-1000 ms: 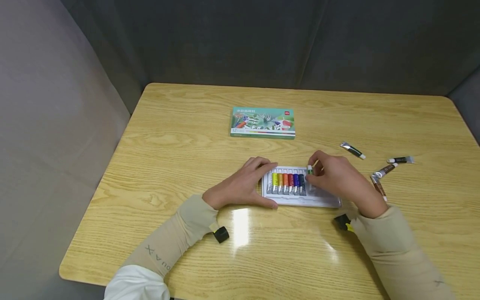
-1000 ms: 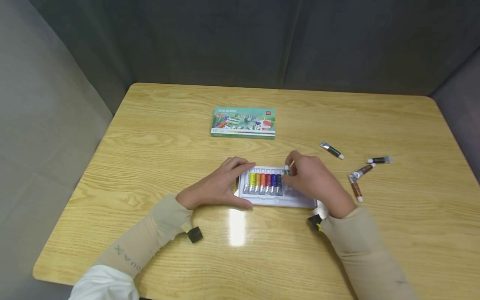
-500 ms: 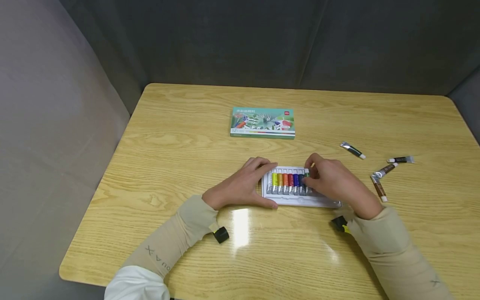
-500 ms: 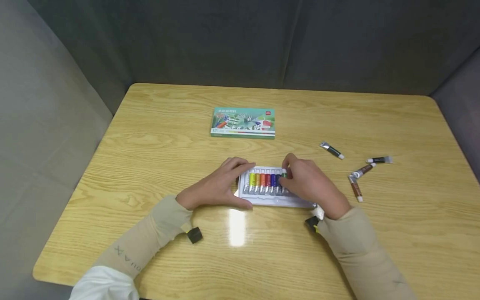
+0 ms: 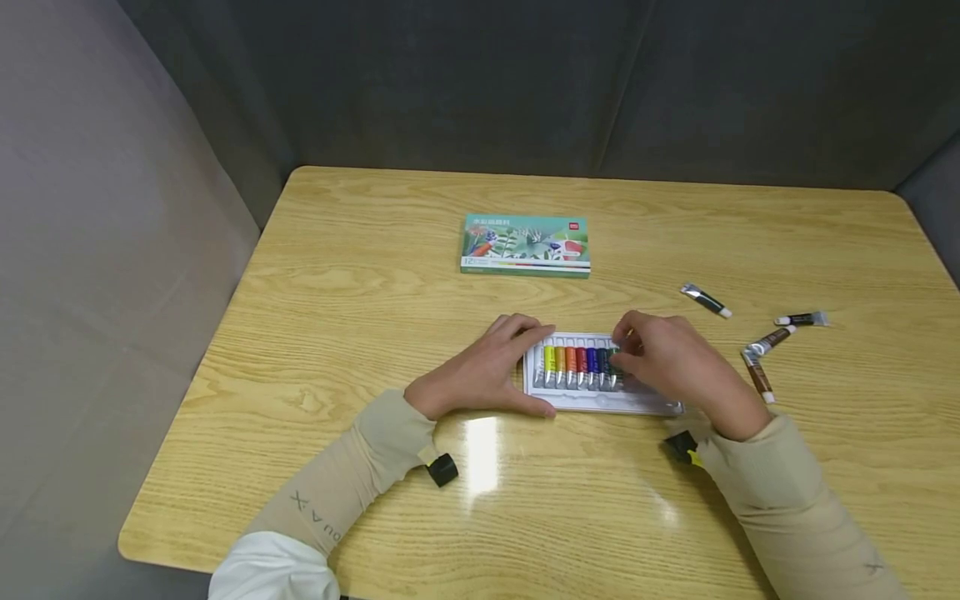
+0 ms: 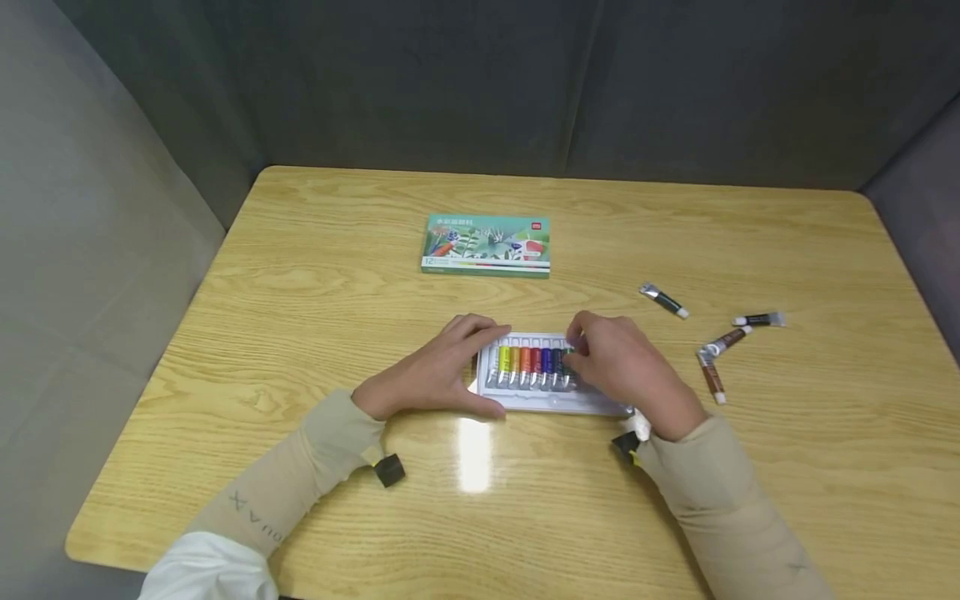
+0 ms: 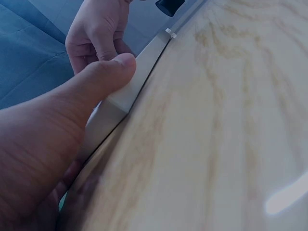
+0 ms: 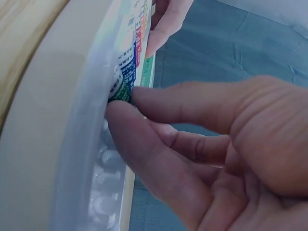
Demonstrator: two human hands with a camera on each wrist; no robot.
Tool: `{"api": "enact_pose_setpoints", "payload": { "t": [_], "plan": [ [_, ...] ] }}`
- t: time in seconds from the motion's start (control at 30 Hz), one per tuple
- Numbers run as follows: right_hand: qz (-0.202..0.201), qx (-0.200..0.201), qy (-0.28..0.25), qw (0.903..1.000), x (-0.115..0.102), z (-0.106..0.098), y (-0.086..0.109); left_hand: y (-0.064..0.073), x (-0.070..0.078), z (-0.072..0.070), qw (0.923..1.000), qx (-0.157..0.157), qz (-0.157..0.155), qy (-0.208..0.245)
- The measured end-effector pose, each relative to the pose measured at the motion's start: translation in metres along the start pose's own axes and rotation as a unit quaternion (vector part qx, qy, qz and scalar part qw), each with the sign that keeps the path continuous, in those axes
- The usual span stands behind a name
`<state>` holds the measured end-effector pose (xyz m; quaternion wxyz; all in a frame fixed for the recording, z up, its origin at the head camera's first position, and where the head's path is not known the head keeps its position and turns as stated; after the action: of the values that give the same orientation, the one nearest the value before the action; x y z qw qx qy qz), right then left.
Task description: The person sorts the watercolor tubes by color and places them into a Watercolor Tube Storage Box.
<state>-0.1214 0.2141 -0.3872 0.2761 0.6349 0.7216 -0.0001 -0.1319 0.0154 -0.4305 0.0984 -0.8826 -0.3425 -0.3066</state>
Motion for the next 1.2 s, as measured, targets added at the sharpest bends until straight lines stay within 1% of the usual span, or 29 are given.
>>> {"api": "enact_pose_setpoints", "payload": {
  "t": [0.2,0.4,0.63,0.97,1.2],
  "plan": [
    [0.013,0.022,0.012,0.9996,-0.003,-0.004,0.003,0.0,-0.001,0.0,1.0,-0.001,-0.001,0.003],
    [0.004,0.037,0.024,0.999,-0.007,-0.006,0.005,0.0,-0.001,0.001,1.0,-0.001,-0.004,0.002],
    [-0.019,0.036,0.037,0.9985,-0.011,-0.004,0.006,0.0,-0.002,0.002,1.0,0.0,-0.006,0.002],
    [-0.036,0.042,0.042,0.9976,-0.012,-0.004,0.006,0.0,0.0,0.0,1.0,-0.002,-0.007,0.001],
    [-0.04,0.042,0.049,0.9971,-0.012,-0.003,0.005,0.0,0.001,0.0,1.0,-0.001,-0.004,0.0]
  ]
}}
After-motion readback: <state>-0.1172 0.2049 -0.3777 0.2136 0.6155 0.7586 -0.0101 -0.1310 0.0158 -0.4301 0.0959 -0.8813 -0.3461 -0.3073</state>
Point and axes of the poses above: each hand's wrist, its own y-axis away from the middle knuckle, its own z-axis out of the palm, x = y × z, the point moved 7 cm from there along -y, towards the middle knuckle, and after that the axes turned 1 degree about -z, right-handed, at the moved point
